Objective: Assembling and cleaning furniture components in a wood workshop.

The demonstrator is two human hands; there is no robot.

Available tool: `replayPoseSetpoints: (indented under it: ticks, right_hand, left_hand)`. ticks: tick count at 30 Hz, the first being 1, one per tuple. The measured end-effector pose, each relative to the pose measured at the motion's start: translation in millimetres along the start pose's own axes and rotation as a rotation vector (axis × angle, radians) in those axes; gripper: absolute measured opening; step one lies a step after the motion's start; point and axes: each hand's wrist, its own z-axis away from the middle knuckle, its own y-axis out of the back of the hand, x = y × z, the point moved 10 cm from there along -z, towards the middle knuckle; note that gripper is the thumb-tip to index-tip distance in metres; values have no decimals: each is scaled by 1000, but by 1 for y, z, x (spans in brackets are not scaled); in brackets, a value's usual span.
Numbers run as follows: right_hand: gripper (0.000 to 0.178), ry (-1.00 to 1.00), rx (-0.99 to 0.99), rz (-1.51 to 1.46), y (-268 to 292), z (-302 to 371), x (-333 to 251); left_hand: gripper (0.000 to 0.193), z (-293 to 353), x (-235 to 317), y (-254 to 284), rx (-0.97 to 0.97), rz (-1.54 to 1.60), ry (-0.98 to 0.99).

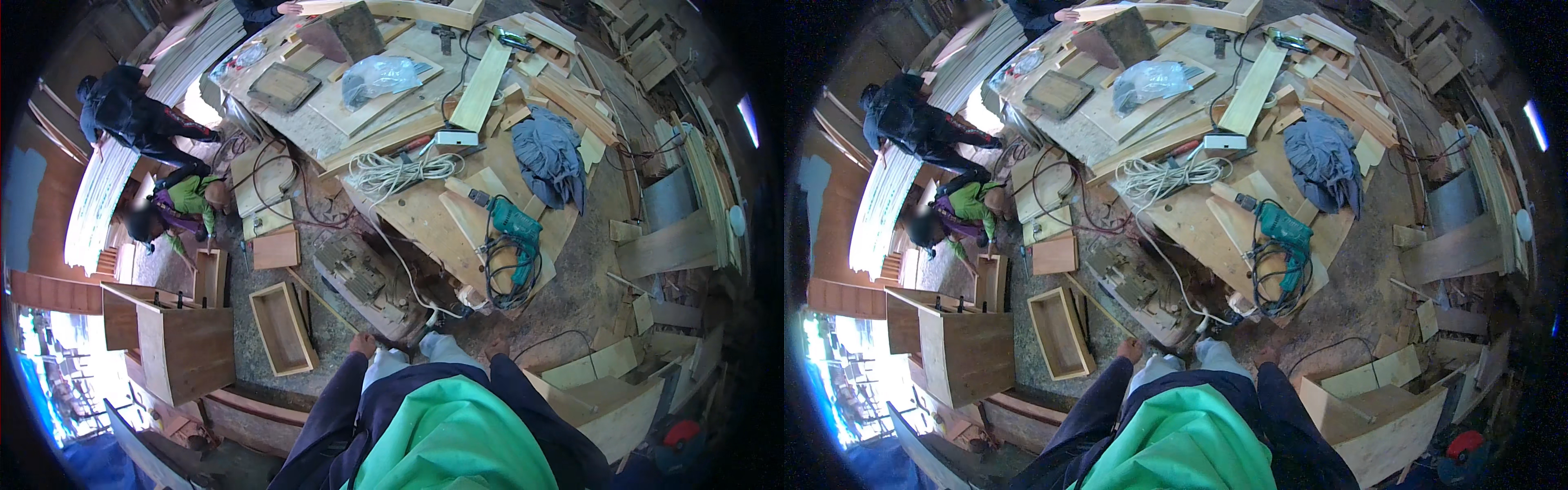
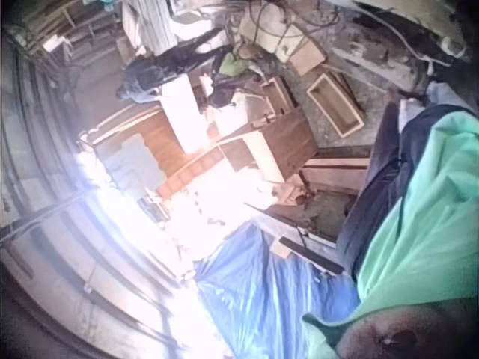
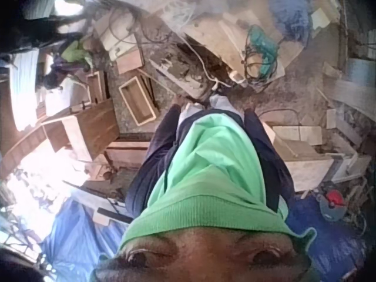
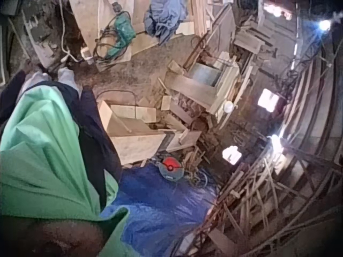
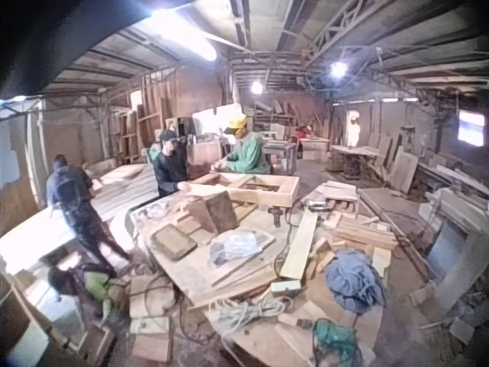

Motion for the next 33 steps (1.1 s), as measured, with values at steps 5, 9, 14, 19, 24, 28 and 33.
replayPoseSetpoints:
  ticks: [5, 9, 14, 19, 24, 28, 33]
  right_hand:
    - [10, -22, -14, -40, -6, 28, -11]
    - [12, 2, -28, -152, -15, 39, -23]
    - [9, -16, -26, -163, -25, 48, -19]
    - [8, -30, -38, -129, -44, 46, 1]
    - [8, 10, -41, -56, -49, 42, 4]
    - [9, 26, -82, -74, -42, 47, -12]
    - [10, 32, -53, -190, -45, 47, -10]
  left_hand:
    - [28, 9, -35, 26, 56, 37, -13]
    - [29, 23, -84, 24, 11, -8, 111]
    - [28, 33, -132, 5, -34, -34, 168]
    - [29, 34, -129, 1, -64, -66, 116]
    - [31, 22, -120, 12, -57, -30, 152]
    - [31, 9, -106, 18, -44, 26, 85]
    - [30, 11, -91, 19, -92, 68, 64]
